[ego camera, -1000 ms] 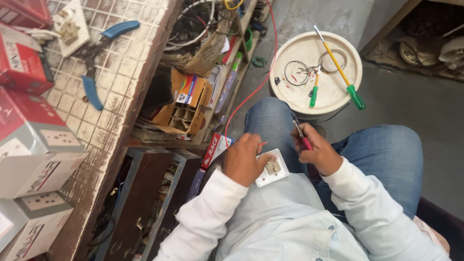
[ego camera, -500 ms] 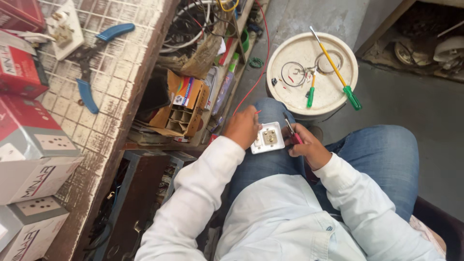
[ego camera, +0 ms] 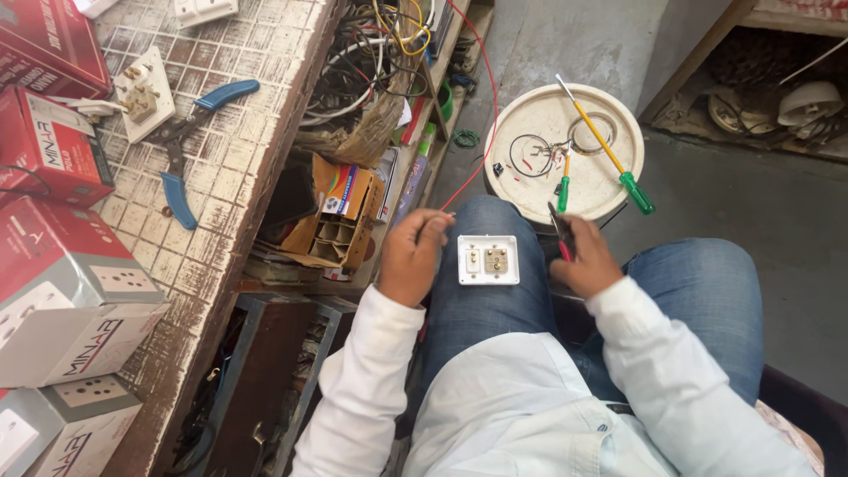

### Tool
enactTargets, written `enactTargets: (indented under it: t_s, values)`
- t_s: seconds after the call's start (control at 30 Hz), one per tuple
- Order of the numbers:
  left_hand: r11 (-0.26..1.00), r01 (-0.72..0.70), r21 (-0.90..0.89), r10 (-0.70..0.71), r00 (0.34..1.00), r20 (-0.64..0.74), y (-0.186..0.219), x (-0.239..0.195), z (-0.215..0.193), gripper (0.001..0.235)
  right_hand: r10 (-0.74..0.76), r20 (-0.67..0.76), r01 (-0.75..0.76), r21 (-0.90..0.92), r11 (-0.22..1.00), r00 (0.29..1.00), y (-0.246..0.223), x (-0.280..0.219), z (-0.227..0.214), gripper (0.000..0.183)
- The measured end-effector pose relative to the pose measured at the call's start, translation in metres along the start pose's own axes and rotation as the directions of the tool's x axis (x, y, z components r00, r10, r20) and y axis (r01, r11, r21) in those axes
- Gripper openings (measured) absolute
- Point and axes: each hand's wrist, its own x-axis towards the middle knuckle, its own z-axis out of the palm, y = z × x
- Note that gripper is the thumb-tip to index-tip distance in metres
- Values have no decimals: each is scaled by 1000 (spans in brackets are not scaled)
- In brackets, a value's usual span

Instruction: The person sits cross-legged and wires a white electrical socket. They strip red wires with pliers, insert the wire ends into the socket terminals, and tighten the screws with a screwdriver. The person repeats this process for multiple wires, occasionally adjusting the socket and tools.

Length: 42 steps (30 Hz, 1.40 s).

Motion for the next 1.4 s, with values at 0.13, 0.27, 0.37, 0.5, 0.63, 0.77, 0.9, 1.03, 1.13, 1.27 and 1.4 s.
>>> enactTargets:
  t_s: [0.13, 0.27, 0.37, 0.5, 0.63, 0.77, 0.9, 1.03, 1.13, 1.27, 1.4]
  values:
    - [1000, -2, 29, 3, 999, -45, 44, 1, -18, 18, 282, -47, -262, -539, 800, 958, 47, 49, 16, 70]
    - [837, -386, 387, 461, 880, -118, 91, 14, -27, 12, 140, -63, -150, -599, 786, 988, 60, 86, 17, 77]
    - [911, -314, 269, 365, 915, -170, 111, 16, -29, 11, -67, -222, -65, -538, 840, 973, 17, 85, 10, 61]
    - [906, -402, 130, 415, 905, -93, 115, 15, -14, 17, -218, -134, 240, 186, 953, 967, -86, 55, -31, 26]
    - [908, -334, -254, 349, 937, 17, 111, 8, 31, 14, -467, -67, 469, 238, 851, 882, -174, 16, -77, 30]
    - [831, -169, -530, 268, 956, 116, 102, 0, 57, 13, -427, 83, 387, 294, 874, 901, -202, 24, -109, 24]
    - [749, 110, -653, 116, 949, 293, 94, 2, 61, 10, -314, 295, 260, 209, 943, 902, -189, 32, -132, 15]
    - [852, 92, -516, 134, 914, 383, 86, 1, 71, 13, -56, 484, -129, 340, 932, 873, -170, 11, -136, 18]
    - [885, 154, -440, 57, 901, 430, 68, -7, 69, 14, -67, 533, -208, 439, 874, 843, -160, -4, -116, 19]
    - [869, 247, -428, -51, 906, 419, 45, -17, 47, 13, -86, 481, -137, 409, 902, 872, -153, -1, -96, 12]
    - [869, 263, -419, -94, 919, 383, 30, -19, 32, 13, 3, 477, -181, 328, 927, 879, -161, 4, -73, 18]
